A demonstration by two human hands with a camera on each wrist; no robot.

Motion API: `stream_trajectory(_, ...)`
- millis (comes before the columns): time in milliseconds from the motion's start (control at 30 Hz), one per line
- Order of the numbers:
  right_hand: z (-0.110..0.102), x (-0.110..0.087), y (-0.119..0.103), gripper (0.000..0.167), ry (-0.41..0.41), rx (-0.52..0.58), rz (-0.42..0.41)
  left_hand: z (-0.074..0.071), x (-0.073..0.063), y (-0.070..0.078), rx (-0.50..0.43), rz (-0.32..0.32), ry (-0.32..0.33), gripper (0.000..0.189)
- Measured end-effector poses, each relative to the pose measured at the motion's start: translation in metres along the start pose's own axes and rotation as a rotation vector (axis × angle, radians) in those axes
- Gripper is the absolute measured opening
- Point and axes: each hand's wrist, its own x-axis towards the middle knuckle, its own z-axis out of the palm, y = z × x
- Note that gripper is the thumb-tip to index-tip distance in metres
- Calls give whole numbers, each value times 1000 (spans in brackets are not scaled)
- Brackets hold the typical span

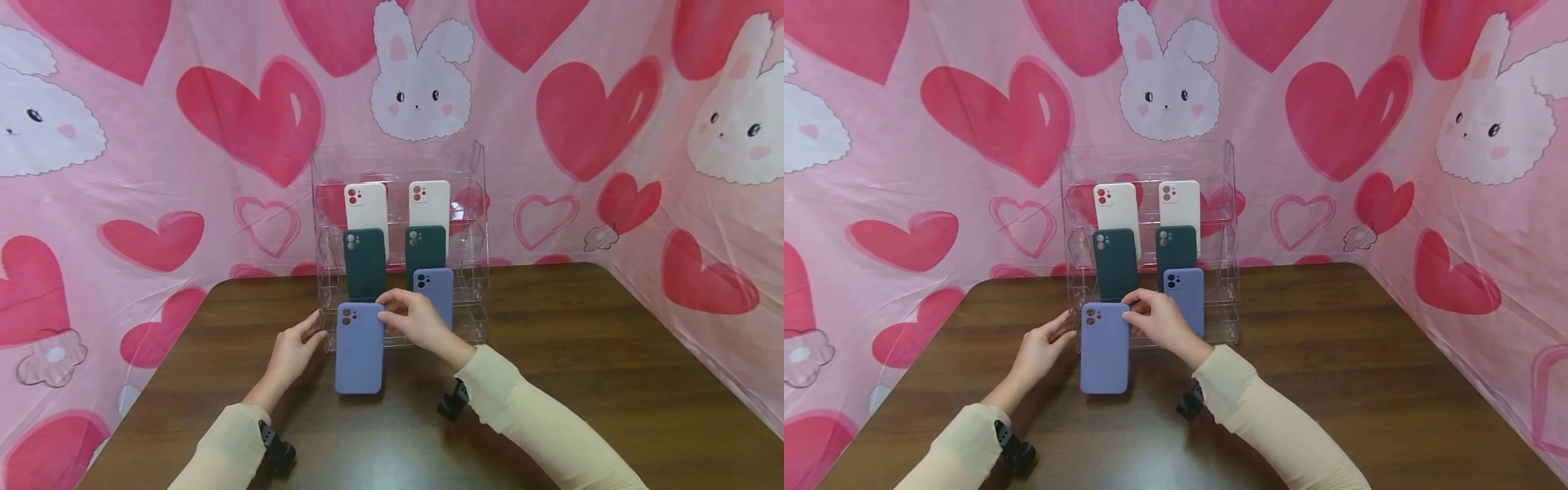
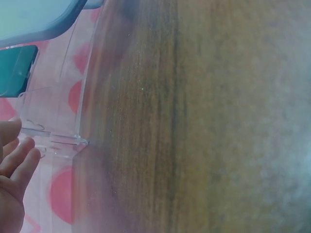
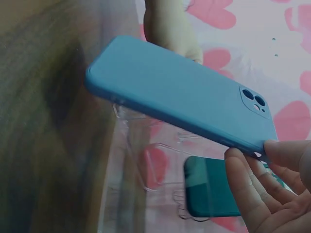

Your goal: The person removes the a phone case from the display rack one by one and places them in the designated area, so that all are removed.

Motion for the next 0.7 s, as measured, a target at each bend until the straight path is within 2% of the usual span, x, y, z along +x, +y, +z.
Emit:
stream_trajectory(133,5,-2,6,20,-45,117,101,-1,-1,2,8,-21,-8,50)
stream_trajectory(367,16,-3,22,25,-132,264,249,0,0,2,17,1,4,49)
stream_trajectory(567,30,-3,34,24,-190,259,316,1,-1,1,12,-26,-3,51)
stream_trajectory(700,39,-2,39,22,-206,241,333,1,-1,1,10,-38,-10,52)
